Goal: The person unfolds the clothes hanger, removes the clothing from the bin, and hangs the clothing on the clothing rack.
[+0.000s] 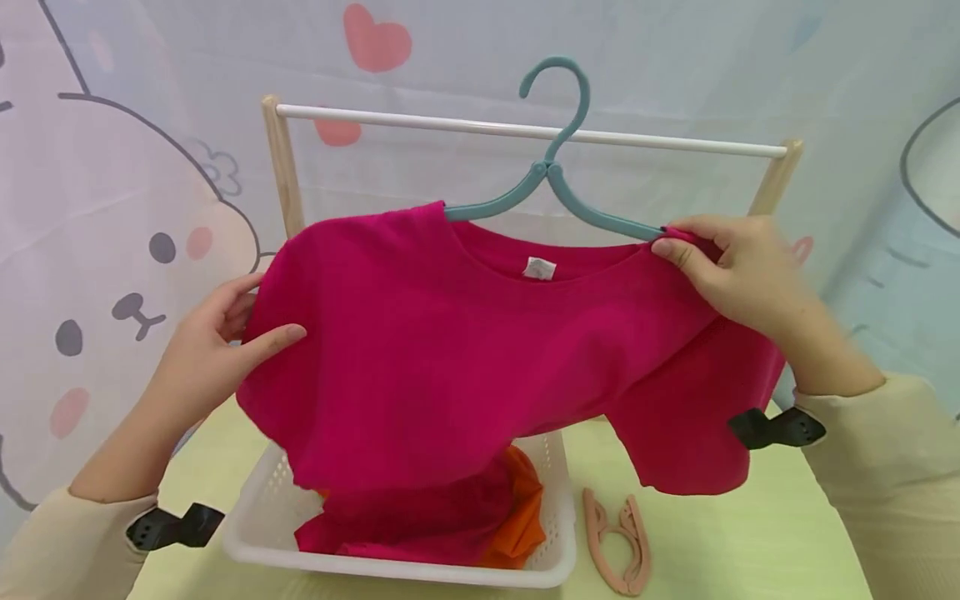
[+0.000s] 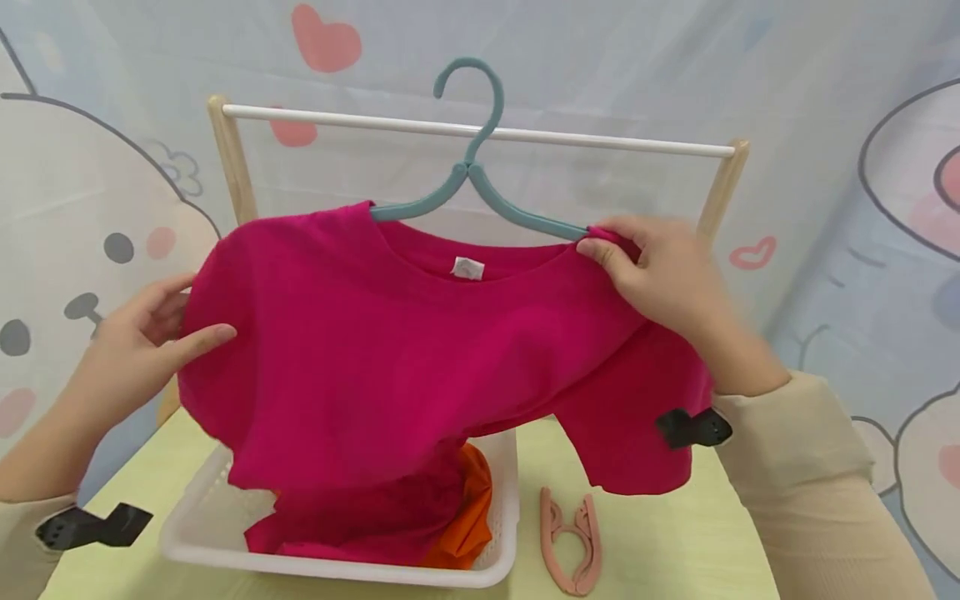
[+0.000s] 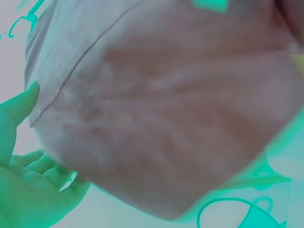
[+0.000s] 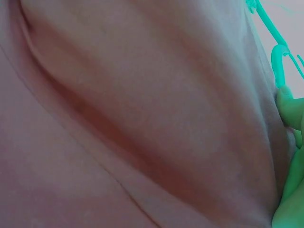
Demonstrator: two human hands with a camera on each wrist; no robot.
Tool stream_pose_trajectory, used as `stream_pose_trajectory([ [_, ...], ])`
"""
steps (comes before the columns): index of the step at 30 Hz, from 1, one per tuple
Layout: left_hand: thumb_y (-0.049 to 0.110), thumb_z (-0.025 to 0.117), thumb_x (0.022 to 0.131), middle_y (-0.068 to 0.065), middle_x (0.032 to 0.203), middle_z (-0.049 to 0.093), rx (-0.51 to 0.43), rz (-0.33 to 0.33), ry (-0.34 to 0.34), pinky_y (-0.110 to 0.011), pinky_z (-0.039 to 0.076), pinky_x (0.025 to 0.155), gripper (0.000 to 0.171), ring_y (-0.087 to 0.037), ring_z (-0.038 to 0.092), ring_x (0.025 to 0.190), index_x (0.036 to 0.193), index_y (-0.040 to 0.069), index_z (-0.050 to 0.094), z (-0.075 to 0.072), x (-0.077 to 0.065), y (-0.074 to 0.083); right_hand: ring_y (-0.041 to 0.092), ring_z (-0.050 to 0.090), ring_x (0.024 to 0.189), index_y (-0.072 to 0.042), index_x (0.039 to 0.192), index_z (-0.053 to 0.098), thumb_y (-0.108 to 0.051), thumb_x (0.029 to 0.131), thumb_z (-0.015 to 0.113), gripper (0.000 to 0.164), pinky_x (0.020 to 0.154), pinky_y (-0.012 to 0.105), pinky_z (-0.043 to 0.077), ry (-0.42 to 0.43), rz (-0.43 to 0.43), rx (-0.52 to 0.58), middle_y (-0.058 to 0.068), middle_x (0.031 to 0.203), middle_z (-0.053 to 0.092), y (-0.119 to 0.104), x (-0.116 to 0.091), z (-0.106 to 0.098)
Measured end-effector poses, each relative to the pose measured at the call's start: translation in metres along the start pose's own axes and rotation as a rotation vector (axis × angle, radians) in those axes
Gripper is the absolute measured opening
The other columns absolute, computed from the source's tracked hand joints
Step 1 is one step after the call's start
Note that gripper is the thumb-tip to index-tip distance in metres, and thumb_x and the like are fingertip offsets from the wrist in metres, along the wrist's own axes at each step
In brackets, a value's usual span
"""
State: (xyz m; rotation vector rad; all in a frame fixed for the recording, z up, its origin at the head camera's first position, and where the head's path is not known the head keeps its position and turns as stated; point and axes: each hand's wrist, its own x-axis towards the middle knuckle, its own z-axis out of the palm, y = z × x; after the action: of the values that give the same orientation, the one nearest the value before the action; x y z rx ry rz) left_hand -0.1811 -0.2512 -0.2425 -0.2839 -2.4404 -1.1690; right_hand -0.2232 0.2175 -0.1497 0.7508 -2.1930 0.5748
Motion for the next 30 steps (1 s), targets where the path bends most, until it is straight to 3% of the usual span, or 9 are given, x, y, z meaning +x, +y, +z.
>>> stream_pose_trajectory([
  [3, 0.029, 0.068, 0.091, -0.014, 0.134, 0.054, 0.020, -0.001, -0.034, -0.007, 0.046, 0.074, 0.074, 0.003, 0.053, 0.103, 0.152, 0.014, 0.029, -0.006, -0.010, -0.008, -0.001, 0.043, 0.050, -0.003, 0.102, 0.074, -0.017, 0.090, 0.069, 0.019, 0.050, 0.013, 0.033, 0.011, 0.117, 0.005, -0.020, 0.059, 0.055, 0.005, 0.005, -0.013],
  [5, 0.024, 0.069, 0.090, -0.004, 0.130, 0.058, 0.036, 0.035, -0.036, -0.005, 0.044, 0.077, 0.072, 0.007, 0.053, 0.103, 0.150, 0.011, 0.033, -0.008, -0.020, -0.015, -0.002, 0.047, 0.053, -0.003, 0.105, 0.072, -0.023, 0.092, 0.066, 0.025, 0.051, 0.012, 0.035, 0.012, 0.195, -0.007, -0.027, 0.060, 0.052, 0.008, 0.007, -0.022],
  [10, 0.014, 0.074, 0.086, 0.029, 0.119, 0.054, 0.034, 0.081, -0.044, 0.001, 0.037, 0.083, 0.069, 0.019, 0.048, 0.106, 0.146, 0.008, 0.039, -0.008, -0.050, -0.037, 0.001, 0.044, 0.057, -0.001, 0.109, 0.070, -0.032, 0.095, 0.060, 0.035, 0.048, 0.015, 0.033, 0.025, 0.314, -0.096, -0.025, 0.061, 0.049, 0.023, 0.011, -0.045],
  [14, 0.007, 0.073, 0.085, 0.031, 0.124, 0.051, 0.015, 0.062, -0.042, 0.001, 0.035, 0.083, 0.070, 0.021, 0.043, 0.113, 0.146, 0.009, 0.039, -0.008, -0.079, -0.060, 0.003, 0.043, 0.059, -0.001, 0.111, 0.069, -0.038, 0.096, 0.057, 0.041, 0.049, 0.017, 0.032, 0.033, 0.377, -0.185, -0.023, 0.061, 0.048, 0.039, 0.010, -0.060],
  [16, 0.002, 0.071, 0.085, 0.030, 0.128, 0.050, -0.001, 0.061, -0.030, 0.001, 0.036, 0.084, 0.071, 0.021, 0.042, 0.115, 0.147, 0.011, 0.038, -0.007, -0.094, -0.072, 0.005, 0.045, 0.060, 0.000, 0.112, 0.069, -0.040, 0.096, 0.055, 0.045, 0.048, 0.016, 0.034, 0.026, 0.406, -0.218, -0.017, 0.064, 0.054, 0.049, 0.007, -0.065],
  [21, -0.009, 0.067, 0.084, 0.028, 0.133, 0.048, -0.032, 0.049, 0.019, 0.000, 0.034, 0.088, 0.075, 0.018, 0.042, 0.119, 0.148, 0.015, 0.035, -0.005, -0.127, -0.105, 0.021, 0.050, 0.066, 0.003, 0.116, 0.065, -0.041, 0.097, 0.052, 0.051, 0.044, 0.017, 0.036, -0.005, 0.459, -0.294, 0.021, 0.082, 0.065, 0.070, -0.003, -0.072],
  [24, -0.015, 0.064, 0.084, 0.026, 0.133, 0.049, -0.129, 0.023, 0.056, 0.000, 0.034, 0.088, 0.077, 0.017, 0.044, 0.119, 0.149, 0.013, 0.034, -0.002, -0.138, -0.123, 0.028, 0.051, 0.068, 0.005, 0.115, 0.065, -0.040, 0.097, 0.052, 0.050, 0.044, 0.017, 0.035, -0.019, 0.477, -0.325, 0.028, 0.084, 0.064, 0.079, -0.008, -0.076],
  [28, -0.023, 0.058, 0.083, 0.021, 0.135, 0.052, -0.377, 0.028, 0.078, 0.000, 0.035, 0.088, 0.079, 0.014, 0.047, 0.119, 0.150, 0.010, 0.031, 0.005, -0.148, -0.142, 0.018, 0.050, 0.059, 0.005, 0.112, 0.067, -0.040, 0.096, 0.054, 0.049, 0.044, 0.018, 0.035, -0.034, 0.484, -0.337, 0.021, 0.073, 0.065, 0.088, -0.016, -0.078],
  [30, -0.025, 0.055, 0.082, 0.020, 0.136, 0.052, -0.452, 0.046, 0.060, 0.000, 0.036, 0.089, 0.081, 0.012, 0.047, 0.120, 0.151, 0.009, 0.029, 0.009, -0.151, -0.149, 0.011, 0.046, 0.057, 0.004, 0.109, 0.068, -0.041, 0.095, 0.055, 0.049, 0.045, 0.019, 0.035, -0.042, 0.475, -0.342, 0.016, 0.068, 0.064, 0.093, -0.020, -0.078],
])
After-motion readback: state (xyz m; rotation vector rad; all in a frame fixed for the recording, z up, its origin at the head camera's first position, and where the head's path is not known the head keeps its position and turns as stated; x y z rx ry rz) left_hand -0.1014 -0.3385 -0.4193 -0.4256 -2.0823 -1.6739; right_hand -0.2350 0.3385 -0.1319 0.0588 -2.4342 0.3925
